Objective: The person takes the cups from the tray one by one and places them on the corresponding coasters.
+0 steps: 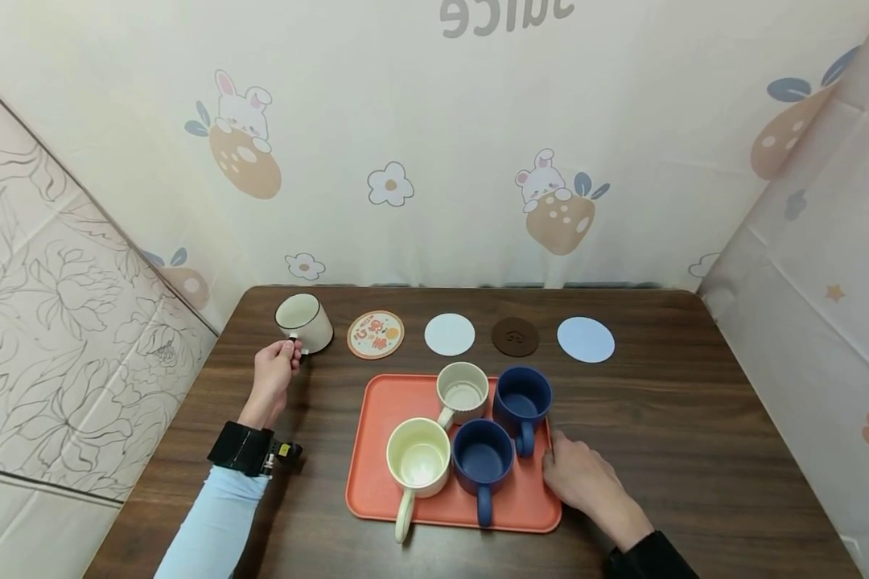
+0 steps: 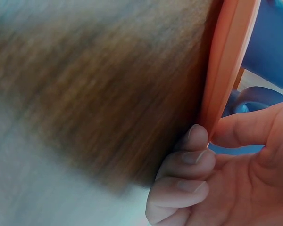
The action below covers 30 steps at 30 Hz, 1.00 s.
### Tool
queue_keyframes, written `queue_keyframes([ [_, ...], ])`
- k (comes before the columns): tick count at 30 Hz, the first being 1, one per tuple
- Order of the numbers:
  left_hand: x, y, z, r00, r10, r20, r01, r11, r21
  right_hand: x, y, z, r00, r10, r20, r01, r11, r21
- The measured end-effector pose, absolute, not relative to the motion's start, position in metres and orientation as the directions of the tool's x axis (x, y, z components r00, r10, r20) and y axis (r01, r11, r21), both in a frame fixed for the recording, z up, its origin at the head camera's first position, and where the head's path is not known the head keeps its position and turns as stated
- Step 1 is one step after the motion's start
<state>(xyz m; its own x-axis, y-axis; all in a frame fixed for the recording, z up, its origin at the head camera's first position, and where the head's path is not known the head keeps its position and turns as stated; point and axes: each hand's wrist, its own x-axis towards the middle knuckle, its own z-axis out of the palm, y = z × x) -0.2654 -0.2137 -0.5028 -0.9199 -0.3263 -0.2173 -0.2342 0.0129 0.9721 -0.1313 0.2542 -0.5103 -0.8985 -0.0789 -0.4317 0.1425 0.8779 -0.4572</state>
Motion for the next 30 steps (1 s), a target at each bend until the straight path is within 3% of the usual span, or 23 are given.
queue_keyframes([
  [21, -0.2661, -0.2120, -0.5052, -0.919, -0.334, -0.208, -0.208, -0.036, 0.978, -0.1306, 0.2553, -0.5105, -0.902, -0.079, -0.424, 0.143, 0.872, -0.468],
  [30, -0.2639, -0.2184, -0.5039, -0.938, -0.282, -0.203, -0.213, 0.006, 0.977, -0.1311, 0.2547, -0.5101, -0.899, -0.083, -0.430, 0.141, 0.874, -0.464],
])
